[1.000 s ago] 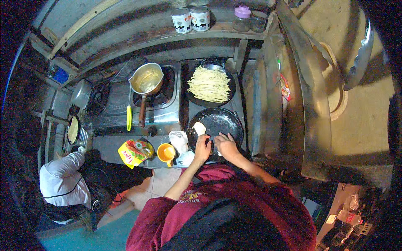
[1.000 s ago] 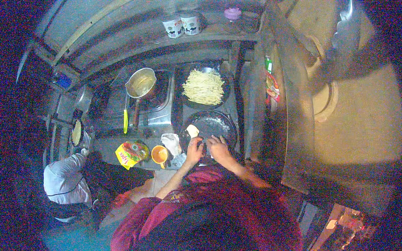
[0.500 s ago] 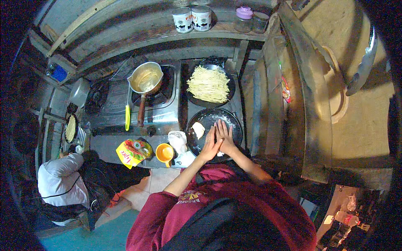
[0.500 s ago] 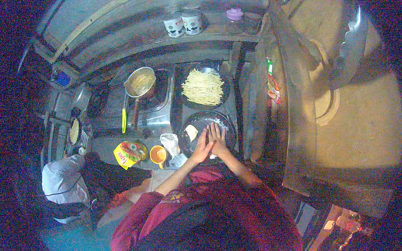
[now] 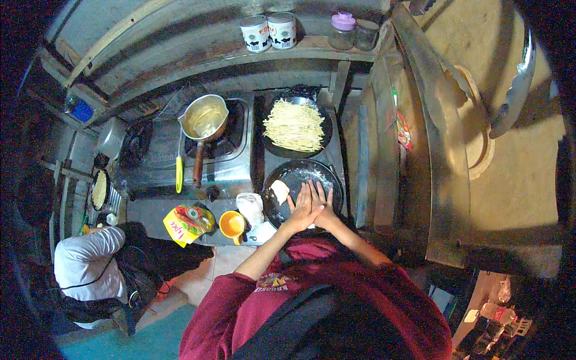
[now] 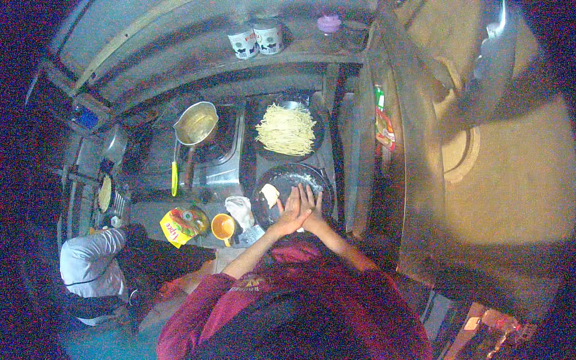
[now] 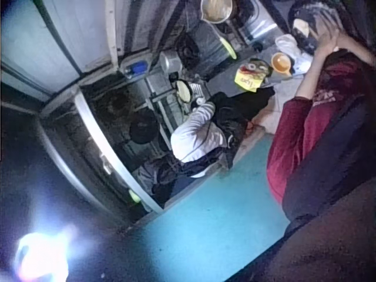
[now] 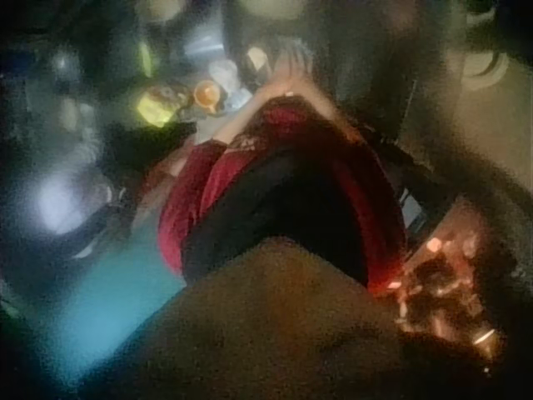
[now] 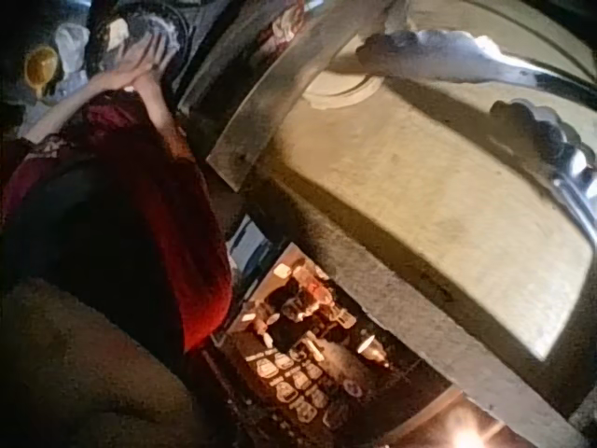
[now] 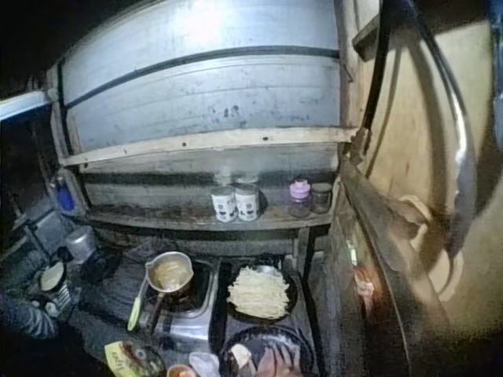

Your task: The person repeatedly flattens small pieces of dough on a floured black tray using their hands. They press and shape the dough into thin, round discs. A stack of prepared dough is visible nearby, and a pot sits on the stove.

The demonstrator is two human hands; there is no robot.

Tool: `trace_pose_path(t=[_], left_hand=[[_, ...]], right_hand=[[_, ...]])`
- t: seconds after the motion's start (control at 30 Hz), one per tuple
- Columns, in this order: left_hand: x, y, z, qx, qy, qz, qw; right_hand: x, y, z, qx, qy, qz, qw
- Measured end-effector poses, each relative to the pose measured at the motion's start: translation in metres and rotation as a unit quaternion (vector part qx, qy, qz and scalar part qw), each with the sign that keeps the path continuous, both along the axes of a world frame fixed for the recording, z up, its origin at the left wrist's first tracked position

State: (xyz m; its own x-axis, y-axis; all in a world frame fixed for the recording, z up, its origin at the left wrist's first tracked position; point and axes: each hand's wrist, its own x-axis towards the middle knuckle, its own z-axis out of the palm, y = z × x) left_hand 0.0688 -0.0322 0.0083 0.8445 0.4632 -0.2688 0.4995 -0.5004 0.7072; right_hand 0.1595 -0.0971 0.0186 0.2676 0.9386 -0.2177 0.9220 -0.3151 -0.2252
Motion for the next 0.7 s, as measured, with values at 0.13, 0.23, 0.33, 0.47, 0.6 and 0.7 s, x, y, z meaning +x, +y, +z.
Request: trace_pose_path(t=[0.13, 0.23, 0.33, 0.47, 0.6, 0.7], left_hand=[[-0.017, -0.012, 0.005, 0.01, 0.056, -0.051, 0.997], [-0.014, -0.007, -0.007, 0.031, 0.0, -0.053, 0.998], [-0.001, 0.008, -0.016, 0.1, -0.004, -0.03, 0.995], [0.0, 0.008, -0.009, 0.106, 0.007, -0.029, 0.994], [-0.016, -0.011, 0.004, 0.09, 0.044, -0.049, 0.994], [-0.012, -0.01, -0.002, 0.096, 0.033, -0.021, 0.995]], right_hand=[[-0.004, -0.023, -0.004, 0.026, 0.025, 0.009, 0.999], [-0.003, -0.019, -0.017, 0.067, -0.01, 0.001, 0.998], [0.004, 0.0, -0.017, 0.06, -0.016, -0.034, 0.997], [0.005, -0.004, -0.013, 0.074, 0.012, -0.047, 0.996], [-0.003, -0.031, 0.0, 0.039, 0.009, -0.005, 0.999], [0.0, -0.024, -0.014, 0.021, -0.083, 0.01, 0.996]])
